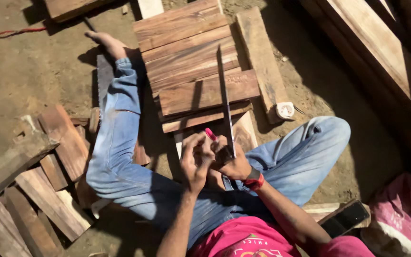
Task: The person measures and marks a stack of wooden planks using a tape measure, a try square, and a pink marker. They draw straight lines along the edges and across the width of the planks to prepare them for cutting.
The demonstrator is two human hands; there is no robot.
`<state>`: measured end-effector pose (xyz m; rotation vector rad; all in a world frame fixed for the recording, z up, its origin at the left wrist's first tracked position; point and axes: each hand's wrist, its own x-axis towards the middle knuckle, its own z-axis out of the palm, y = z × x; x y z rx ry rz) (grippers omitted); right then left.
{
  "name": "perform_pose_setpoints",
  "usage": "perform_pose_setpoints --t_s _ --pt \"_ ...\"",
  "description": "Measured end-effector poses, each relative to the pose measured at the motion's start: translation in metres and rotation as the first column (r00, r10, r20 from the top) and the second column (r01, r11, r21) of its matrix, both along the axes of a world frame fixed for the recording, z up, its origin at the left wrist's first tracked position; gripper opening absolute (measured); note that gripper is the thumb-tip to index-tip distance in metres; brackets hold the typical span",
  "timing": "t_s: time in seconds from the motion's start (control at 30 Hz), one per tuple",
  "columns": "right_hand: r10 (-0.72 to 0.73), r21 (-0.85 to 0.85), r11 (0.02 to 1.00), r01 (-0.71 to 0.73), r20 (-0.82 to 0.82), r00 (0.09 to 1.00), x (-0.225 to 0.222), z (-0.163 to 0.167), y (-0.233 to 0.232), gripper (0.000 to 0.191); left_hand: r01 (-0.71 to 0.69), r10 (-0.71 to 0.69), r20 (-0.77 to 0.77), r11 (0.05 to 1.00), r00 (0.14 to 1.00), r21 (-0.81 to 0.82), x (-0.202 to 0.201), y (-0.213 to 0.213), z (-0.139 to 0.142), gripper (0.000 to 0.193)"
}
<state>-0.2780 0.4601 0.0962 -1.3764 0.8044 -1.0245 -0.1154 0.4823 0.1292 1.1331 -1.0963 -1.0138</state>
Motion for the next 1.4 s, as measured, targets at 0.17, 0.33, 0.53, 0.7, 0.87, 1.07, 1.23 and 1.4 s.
perform_pose_setpoints --t_s 0.17,0.33,0.53,0.7,0.87,1.07,1.23,1.4 --pt "0.042 -0.158 0.983 -0.096 -0.314 0.948 -0.004 0.019 0.0 0.03 0.307 -0.134 -0.546 0.922 0.827 0.237 -0.018 -0.003 -0.052 0.025" --pt "-0.131 -0.469 0.881 -0.061 -0.367 0.921 -0.006 0.034 -0.01 0.041 -0.105 0.228 -0.718 0.971 0.657 0.213 0.0 -0.022 -0.055 0.034" --pt "-0.313 -0.503 0.861 0.076 -0.406 0.859 -0.041 0.036 -0.066 0.058 -0.337 0.349 -0.755 0.924 0.555 0.179 0.085 -0.022 -0.052 0.037" --pt "-0.287 -0.543 0.831 -0.125 -0.61 0.739 -0.055 0.042 -0.115 0.059 -0.3 0.378 -0.702 0.923 0.604 0.239 0.098 0.0 -0.077 0.036" --pt "-0.308 -0.582 0.748 -0.319 -0.73 0.609 -0.041 0.034 -0.13 0.052 -0.365 0.466 -0.612 0.884 0.639 0.292 0.095 0.004 -0.098 0.04" --pt "-0.369 -0.579 0.726 -0.37 -0.783 0.501 -0.033 0.016 -0.13 0.052 -0.394 0.516 -0.473 0.855 0.715 0.337 0.092 0.0 -0.101 0.038" --pt "-0.362 -0.584 0.715 -0.385 -0.78 0.51 -0.035 0.012 -0.132 0.053 -0.399 0.532 -0.413 0.84 0.739 0.369 0.092 -0.002 -0.093 0.037" --pt "-0.346 -0.576 0.716 -0.395 -0.783 0.516 -0.034 0.014 -0.134 0.055 -0.384 0.535 -0.375 0.829 0.757 0.407 0.091 -0.002 -0.086 0.036"
